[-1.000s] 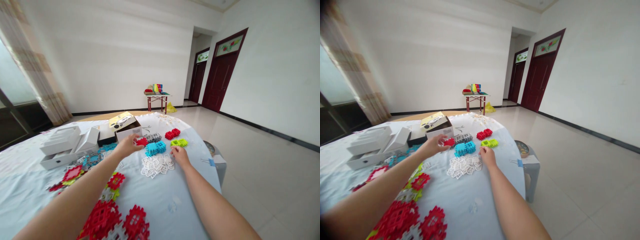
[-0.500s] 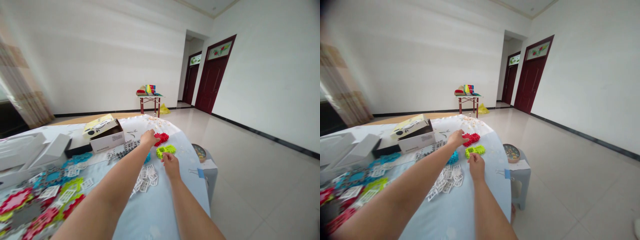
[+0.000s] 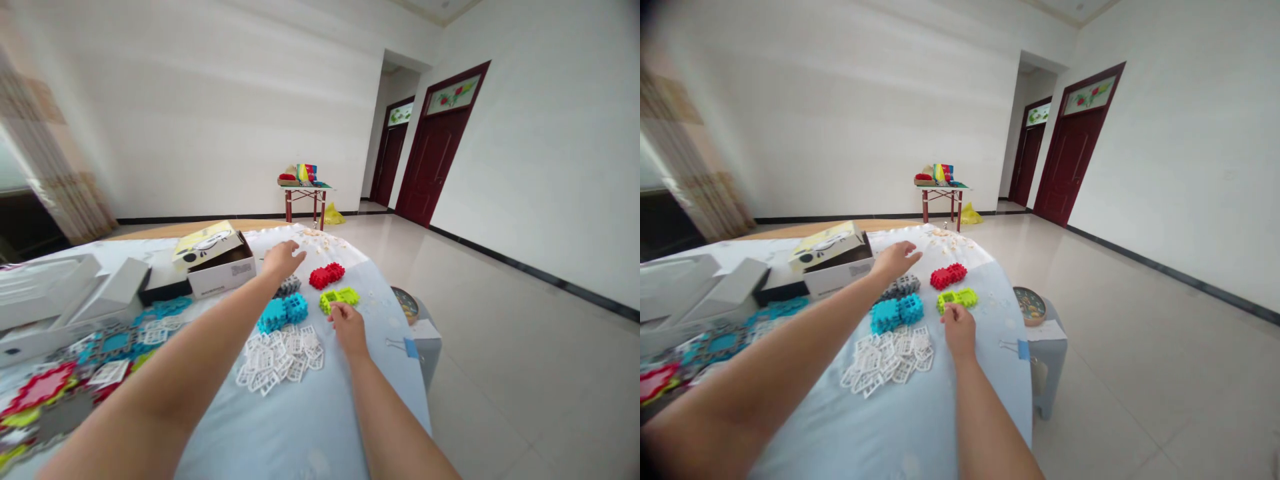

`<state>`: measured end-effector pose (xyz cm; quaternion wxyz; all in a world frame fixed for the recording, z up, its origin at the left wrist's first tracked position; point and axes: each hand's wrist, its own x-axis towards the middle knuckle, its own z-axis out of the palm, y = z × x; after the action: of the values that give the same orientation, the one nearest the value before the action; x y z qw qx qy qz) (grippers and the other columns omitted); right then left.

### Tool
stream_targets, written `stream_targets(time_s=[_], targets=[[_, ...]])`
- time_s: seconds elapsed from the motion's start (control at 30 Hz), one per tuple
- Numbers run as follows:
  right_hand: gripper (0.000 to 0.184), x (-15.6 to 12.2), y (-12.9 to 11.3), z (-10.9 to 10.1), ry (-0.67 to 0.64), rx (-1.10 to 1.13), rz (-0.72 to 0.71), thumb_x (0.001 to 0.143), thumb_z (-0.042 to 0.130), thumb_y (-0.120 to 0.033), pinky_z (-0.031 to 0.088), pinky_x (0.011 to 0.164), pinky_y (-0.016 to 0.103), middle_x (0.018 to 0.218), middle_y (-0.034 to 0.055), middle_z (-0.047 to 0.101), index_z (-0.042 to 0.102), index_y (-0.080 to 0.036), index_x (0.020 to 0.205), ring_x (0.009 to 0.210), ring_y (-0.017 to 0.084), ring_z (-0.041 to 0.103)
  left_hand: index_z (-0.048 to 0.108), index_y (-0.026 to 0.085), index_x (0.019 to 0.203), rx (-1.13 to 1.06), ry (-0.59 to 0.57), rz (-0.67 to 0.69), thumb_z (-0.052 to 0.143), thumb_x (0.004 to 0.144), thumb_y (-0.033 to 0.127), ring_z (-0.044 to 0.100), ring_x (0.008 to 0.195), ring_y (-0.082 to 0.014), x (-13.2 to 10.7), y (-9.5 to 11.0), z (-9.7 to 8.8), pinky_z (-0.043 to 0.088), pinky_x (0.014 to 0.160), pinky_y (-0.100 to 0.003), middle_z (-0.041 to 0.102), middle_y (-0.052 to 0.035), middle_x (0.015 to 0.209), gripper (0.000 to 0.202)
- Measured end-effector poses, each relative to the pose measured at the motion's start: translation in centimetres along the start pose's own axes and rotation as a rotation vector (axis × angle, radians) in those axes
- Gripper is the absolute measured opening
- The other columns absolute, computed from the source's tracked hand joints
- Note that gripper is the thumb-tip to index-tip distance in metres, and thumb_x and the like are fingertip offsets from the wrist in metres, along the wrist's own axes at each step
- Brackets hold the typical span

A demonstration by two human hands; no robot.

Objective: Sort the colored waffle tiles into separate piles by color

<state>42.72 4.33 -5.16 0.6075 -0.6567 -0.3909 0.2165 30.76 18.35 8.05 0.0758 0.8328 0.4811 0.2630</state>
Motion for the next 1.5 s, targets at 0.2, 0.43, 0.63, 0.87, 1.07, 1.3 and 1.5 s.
stream_targets(time_s=[0.2, 0.43, 0.63, 0.87, 1.07, 1.3, 1.5], targets=[[0.039, -0.4, -0.2, -0.3, -0.02, -0.072, -0.025, 0.073, 0.045, -0.043, 0.042, 0.05, 0.023, 0.063, 0.0044, 0.063, 0.063, -0.013, 0.09, 0.049, 0.013, 0.051, 0.06, 0.017, 0.098, -0.055, 0.148, 0.032, 0.041, 0.076, 0.049, 0.057, 0.089, -0.0173, -8.7, -8.7, -9.7, 0.041, 0.08, -0.027, 0.065, -0.0053, 0.097, 0.044], [0.042, -0.3, 0.2, -0.4, -0.066, -0.111, -0.033, 0.071, 0.047, -0.045, 0.041, 0.047, 0.023, 0.063, 0.0057, 0.063, 0.063, -0.012, 0.091, 0.049, 0.014, 0.053, 0.057, 0.019, 0.104, 0.069, 0.257, -0.417, 0.042, 0.074, 0.051, 0.055, 0.087, -0.0181, -21.0, -23.1, -15.1, 0.041, 0.08, -0.03, 0.065, -0.0022, 0.098, 0.046], [0.042, -0.4, 0.6, -0.5, -0.082, -0.121, -0.033, 0.07, 0.048, -0.046, 0.04, 0.044, 0.023, 0.063, 0.0049, 0.063, 0.063, -0.013, 0.093, 0.047, 0.013, 0.051, 0.058, 0.016, 0.105, 0.064, 0.22, -0.498, 0.04, 0.072, 0.054, 0.057, 0.09, -0.0224, -24.7, -29.1, -14.1, 0.043, 0.08, -0.032, 0.065, -0.0072, 0.1, 0.053], [0.046, -0.4, 1.0, -0.4, -0.073, -0.098, -0.041, 0.066, 0.053, -0.048, 0.038, 0.04, 0.022, 0.061, 0.0055, 0.063, 0.064, -0.012, 0.091, 0.047, 0.013, 0.052, 0.059, 0.019, 0.107, 0.007, 0.079, -0.436, 0.038, 0.068, 0.062, 0.052, 0.104, -0.0244, -24.3, -28.3, -11.7, 0.039, 0.089, -0.032, 0.06, -0.0064, 0.112, 0.062], [0.043, -0.7, 0.7, -0.6, -0.09, -0.117, -0.021, 0.068, 0.051, -0.046, 0.038, 0.041, 0.021, 0.062, 0.0038, 0.062, 0.063, -0.013, 0.093, 0.046, 0.012, 0.051, 0.06, 0.019, 0.107, -0.138, 0.0, -0.298, 0.036, 0.072, 0.06, 0.05, 0.106, -0.0229, -24.1, -25.4, -11.2, 0.036, 0.093, -0.031, 0.059, -0.0056, 0.115, 0.059], [0.043, -0.9, 0.3, -0.6, -0.093, -0.136, -0.01, 0.068, 0.051, -0.045, 0.038, 0.043, 0.022, 0.062, 0.0037, 0.063, 0.063, -0.014, 0.093, 0.046, 0.012, 0.05, 0.062, 0.022, 0.099, 0.138, 0.025, -0.338, 0.027, 0.077, 0.057, 0.057, 0.094, -0.0226, -19.6, -23.0, -12.6, 0.041, 0.079, -0.029, 0.066, -0.0035, 0.097, 0.054], [0.041, -1.0, 0.1, -0.5, -0.111, -0.145, -0.019, 0.069, 0.05, -0.045, 0.039, 0.045, 0.023, 0.061, 0.0036, 0.062, 0.063, -0.014, 0.091, 0.046, 0.012, 0.05, 0.063, 0.021, 0.1, 0.227, -0.178, -0.188, 0.032, 0.076, 0.048, 0.055, 0.098, -0.0208, -11.8, -22.0, -9.9, 0.039, 0.083, -0.025, 0.063, -0.0052, 0.107, 0.047]])
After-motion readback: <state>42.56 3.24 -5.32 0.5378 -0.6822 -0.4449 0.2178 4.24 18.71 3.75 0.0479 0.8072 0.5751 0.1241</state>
